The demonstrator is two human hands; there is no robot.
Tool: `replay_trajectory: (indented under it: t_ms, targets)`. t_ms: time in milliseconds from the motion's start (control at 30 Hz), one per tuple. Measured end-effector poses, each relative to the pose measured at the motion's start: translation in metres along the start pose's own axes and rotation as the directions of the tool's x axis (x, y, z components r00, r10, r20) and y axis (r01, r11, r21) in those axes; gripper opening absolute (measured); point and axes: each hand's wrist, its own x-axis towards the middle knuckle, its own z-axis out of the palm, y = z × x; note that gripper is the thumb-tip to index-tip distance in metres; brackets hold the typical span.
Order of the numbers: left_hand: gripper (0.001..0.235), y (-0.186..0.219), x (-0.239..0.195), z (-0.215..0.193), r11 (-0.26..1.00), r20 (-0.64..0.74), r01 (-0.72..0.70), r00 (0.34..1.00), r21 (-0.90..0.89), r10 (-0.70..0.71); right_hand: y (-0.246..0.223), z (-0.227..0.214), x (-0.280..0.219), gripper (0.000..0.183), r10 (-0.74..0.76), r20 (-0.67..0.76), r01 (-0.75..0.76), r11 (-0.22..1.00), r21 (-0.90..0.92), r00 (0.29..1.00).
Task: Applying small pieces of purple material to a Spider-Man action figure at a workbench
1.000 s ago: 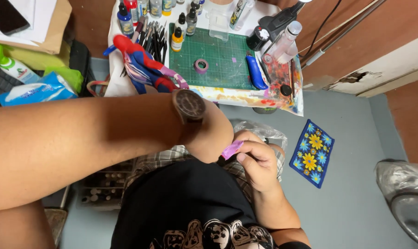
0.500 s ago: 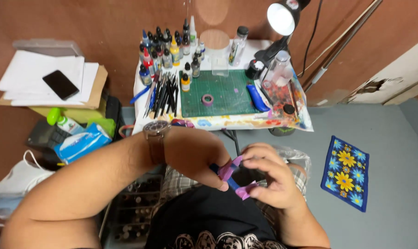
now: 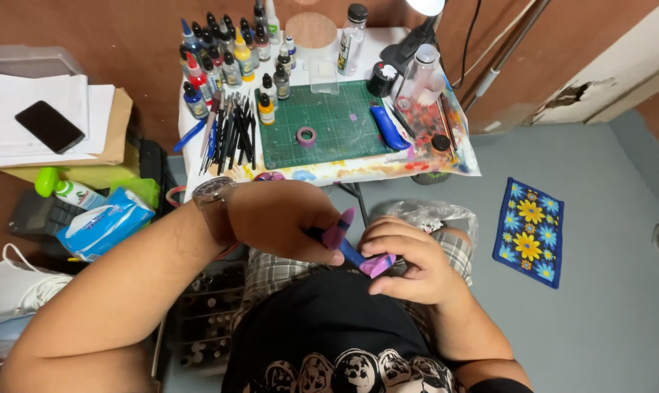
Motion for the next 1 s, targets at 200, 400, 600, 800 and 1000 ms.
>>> replay_trajectory:
  t_ms: [200, 400, 600, 800, 1000]
  targets:
    - [0.034, 0.015, -0.005, -0.001, 0.992, -0.027, -0.053, 0.998, 0.118, 0.057, 0.006, -0.001, -0.005, 0.043, 0.028, -0.015, -0.027, 0.999, 0.023, 1.000]
    - [0.035, 0.029, -0.004, 0.008, 0.922, 0.007, -0.105, 0.994, 0.374, 0.111, 0.005, 0.001, -0.004, 0.041, 0.059, 0.001, -0.059, 0.998, 0.008, 0.998]
    - [0.035, 0.031, -0.001, 0.019, 0.893, -0.008, -0.087, 0.995, 0.442, 0.101, 0.012, -0.002, -0.010, 0.043, 0.076, 0.038, -0.077, 0.997, 0.018, 0.996]
    - [0.032, 0.036, -0.001, 0.033, 0.833, -0.048, -0.068, 0.992, 0.550, 0.113, 0.009, -0.006, -0.017, 0.041, 0.155, 0.118, -0.147, 0.986, -0.073, 0.981]
    - [0.026, 0.038, -0.001, 0.045, 0.734, -0.058, -0.063, 0.989, 0.677, 0.138, 0.007, -0.010, -0.020, 0.041, 0.224, 0.203, -0.195, 0.969, -0.153, 0.953]
